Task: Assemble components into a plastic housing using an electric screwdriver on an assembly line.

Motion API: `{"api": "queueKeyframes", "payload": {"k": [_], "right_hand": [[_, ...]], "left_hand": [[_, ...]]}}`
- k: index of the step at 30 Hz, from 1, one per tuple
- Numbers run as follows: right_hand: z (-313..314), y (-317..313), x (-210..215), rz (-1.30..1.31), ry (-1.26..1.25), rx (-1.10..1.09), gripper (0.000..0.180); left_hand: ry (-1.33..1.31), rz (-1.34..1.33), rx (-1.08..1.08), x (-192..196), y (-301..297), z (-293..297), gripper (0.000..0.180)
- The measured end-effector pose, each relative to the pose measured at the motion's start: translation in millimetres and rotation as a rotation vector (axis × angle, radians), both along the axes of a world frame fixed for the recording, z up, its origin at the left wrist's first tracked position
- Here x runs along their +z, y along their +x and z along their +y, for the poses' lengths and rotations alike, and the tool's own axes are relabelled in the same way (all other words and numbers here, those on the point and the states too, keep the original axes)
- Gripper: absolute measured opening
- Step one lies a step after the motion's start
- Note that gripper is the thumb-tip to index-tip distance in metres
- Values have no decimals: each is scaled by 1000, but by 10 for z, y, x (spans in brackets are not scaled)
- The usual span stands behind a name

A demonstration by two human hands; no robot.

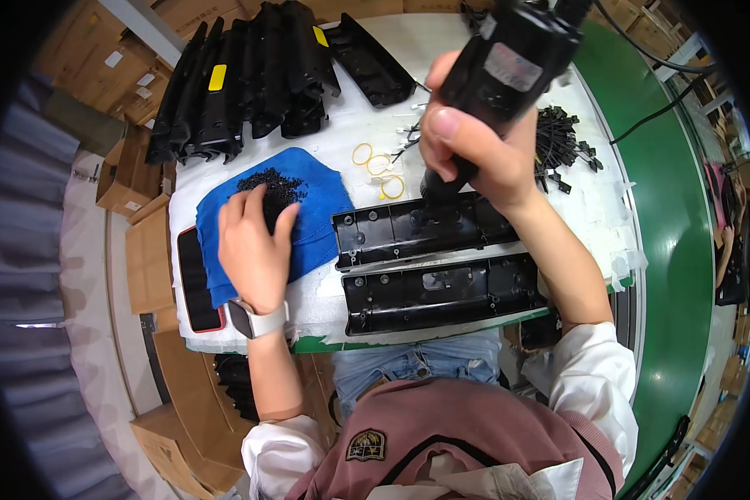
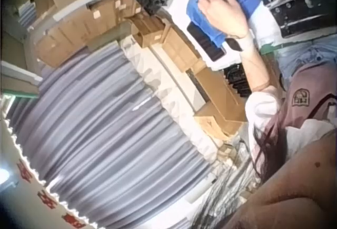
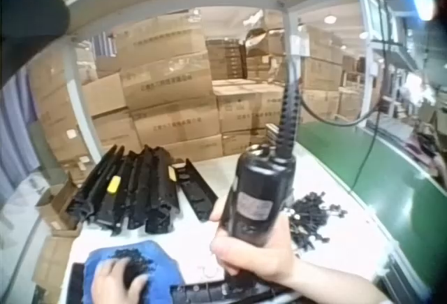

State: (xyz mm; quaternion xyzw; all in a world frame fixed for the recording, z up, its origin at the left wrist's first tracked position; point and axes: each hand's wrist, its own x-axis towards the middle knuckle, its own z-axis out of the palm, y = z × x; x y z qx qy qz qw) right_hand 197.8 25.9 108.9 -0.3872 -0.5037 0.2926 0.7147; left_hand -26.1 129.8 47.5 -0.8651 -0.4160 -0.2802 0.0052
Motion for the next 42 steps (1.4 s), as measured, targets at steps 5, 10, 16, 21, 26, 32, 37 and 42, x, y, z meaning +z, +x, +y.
{"api": "queueKeyframes", "payload": {"k": [5, 10, 16, 21, 26, 32, 37, 42], "right_hand": [[58, -26, -72, -21, -33, 42, 29], [82, -25, -107, -12, -46, 34, 29], [103, -49, -114, 50, -99, 62, 23], [111, -51, -117, 24, -134, 64, 23], [118, -81, -122, 16, -144, 70, 24], [128, -94, -132, -106, -146, 49, 28], [166, -87, -212, -225, 6, 21, 29], [125, -24, -107, 61, -129, 131, 26]], "left_hand": [[-82, 62, 63, -117, -176, 102, 17], [-69, 30, 45, -153, -117, 120, 12], [-109, -95, 48, -133, -85, 101, 12], [-130, -143, 55, -133, -43, 75, 10], [-101, -168, 48, -135, -44, 64, 13], [-87, -184, 45, -147, -45, 64, 19], [-218, -267, -9, -138, 10, 32, 17], [-306, -401, -108, -130, 7, -2, 9]]}}
